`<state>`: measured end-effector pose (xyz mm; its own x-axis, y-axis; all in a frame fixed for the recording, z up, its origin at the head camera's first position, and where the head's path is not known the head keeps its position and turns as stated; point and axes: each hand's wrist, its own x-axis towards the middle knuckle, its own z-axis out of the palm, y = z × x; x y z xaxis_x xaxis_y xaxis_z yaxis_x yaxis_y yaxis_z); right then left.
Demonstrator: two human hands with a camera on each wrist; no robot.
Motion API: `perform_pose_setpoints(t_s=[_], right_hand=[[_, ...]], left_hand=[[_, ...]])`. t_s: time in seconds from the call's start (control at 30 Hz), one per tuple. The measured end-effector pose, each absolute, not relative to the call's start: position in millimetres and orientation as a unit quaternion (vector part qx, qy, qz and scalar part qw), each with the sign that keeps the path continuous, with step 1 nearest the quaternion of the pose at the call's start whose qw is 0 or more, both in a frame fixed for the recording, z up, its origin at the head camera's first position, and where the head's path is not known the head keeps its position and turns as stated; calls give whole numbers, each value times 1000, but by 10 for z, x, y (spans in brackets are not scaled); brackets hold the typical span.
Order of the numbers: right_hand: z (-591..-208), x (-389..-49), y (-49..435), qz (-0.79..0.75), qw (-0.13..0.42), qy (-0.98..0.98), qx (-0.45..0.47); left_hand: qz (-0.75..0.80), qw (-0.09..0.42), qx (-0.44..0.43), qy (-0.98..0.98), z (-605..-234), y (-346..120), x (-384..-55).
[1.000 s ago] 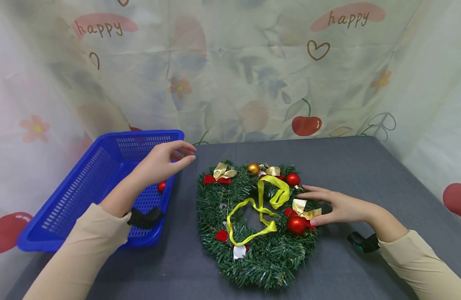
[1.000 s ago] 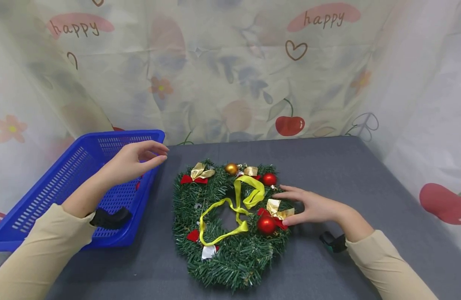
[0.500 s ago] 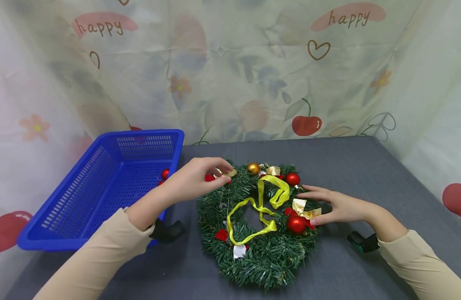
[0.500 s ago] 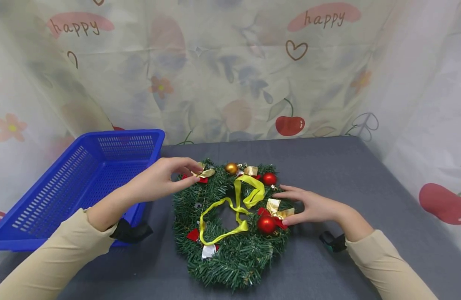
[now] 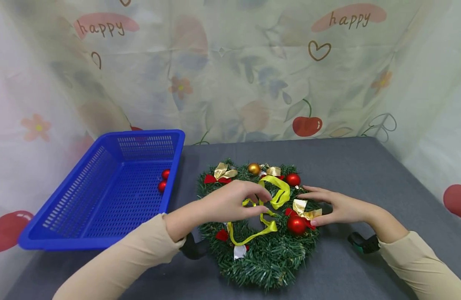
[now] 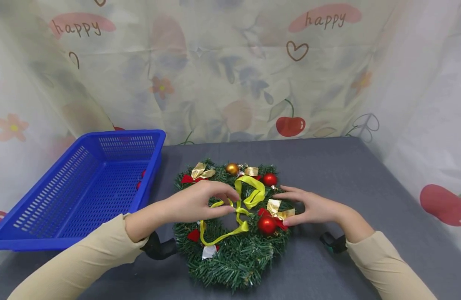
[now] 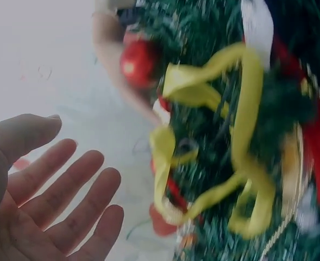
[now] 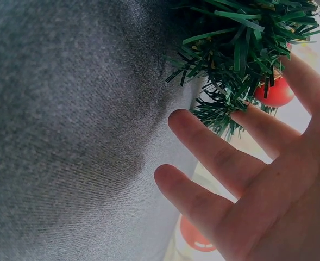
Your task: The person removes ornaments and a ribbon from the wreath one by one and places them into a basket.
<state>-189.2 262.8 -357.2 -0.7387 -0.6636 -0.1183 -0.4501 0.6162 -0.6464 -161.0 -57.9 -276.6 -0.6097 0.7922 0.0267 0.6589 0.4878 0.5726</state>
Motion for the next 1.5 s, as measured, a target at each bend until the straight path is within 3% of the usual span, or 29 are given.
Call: perform_pose_setpoints(t_s=[0.4,1.5], right_hand=[[-3585,-1910,2641,-313,189,875,-318],[-3598,-1911,2641,-317,180,874,-322]], left_hand=[[288,164,444,833,-3035,-191,-1586],[228,150,438,857,-3221,-18,-1661]])
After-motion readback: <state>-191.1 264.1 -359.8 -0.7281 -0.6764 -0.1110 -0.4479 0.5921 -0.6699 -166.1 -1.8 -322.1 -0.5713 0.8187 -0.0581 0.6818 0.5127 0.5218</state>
